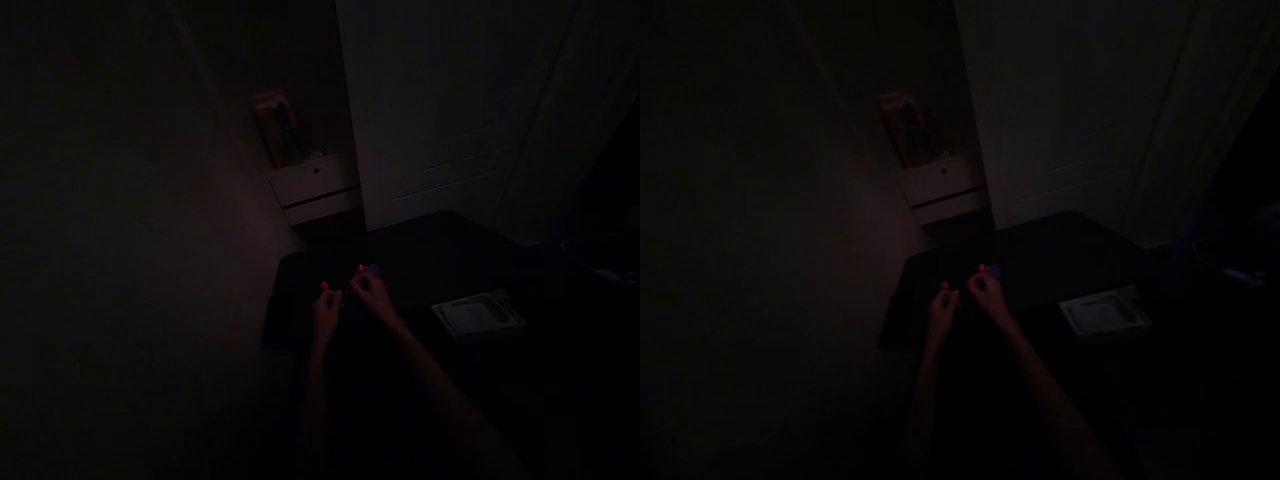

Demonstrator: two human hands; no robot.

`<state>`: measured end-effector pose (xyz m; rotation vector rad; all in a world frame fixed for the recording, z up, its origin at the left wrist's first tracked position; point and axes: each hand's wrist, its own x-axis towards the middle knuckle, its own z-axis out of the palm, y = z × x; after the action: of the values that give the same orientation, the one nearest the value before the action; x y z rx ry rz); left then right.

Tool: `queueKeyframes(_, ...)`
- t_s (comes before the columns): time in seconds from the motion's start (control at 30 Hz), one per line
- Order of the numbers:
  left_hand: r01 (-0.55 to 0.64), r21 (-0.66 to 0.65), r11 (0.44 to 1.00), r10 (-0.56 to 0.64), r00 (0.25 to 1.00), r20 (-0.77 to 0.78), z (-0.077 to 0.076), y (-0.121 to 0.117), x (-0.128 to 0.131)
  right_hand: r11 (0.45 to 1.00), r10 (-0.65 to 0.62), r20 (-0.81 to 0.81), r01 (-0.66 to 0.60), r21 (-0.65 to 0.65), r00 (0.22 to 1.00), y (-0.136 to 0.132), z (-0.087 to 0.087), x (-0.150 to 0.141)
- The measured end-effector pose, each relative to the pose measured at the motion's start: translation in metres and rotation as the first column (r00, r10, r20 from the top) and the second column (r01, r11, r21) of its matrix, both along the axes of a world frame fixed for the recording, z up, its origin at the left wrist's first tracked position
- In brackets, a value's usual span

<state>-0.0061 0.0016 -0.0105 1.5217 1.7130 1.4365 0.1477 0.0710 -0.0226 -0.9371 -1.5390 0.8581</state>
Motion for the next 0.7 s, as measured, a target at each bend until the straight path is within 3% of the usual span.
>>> queueKeyframes(0.37,0.003,0.004,1.000,-0.003,1.000,0.015,0.004,-0.003,0.003,1.000,0.005,-0.028,-0.005,-0.014,1.000,-0.002,0.003,0.002)
queueKeyframes(0.7,0.003,0.004,1.000,-0.003,1.000,0.027,0.018,-0.007,0.007,0.997,-0.057,-0.005,0.057,0.049,0.998,-0.008,0.020,0.007)
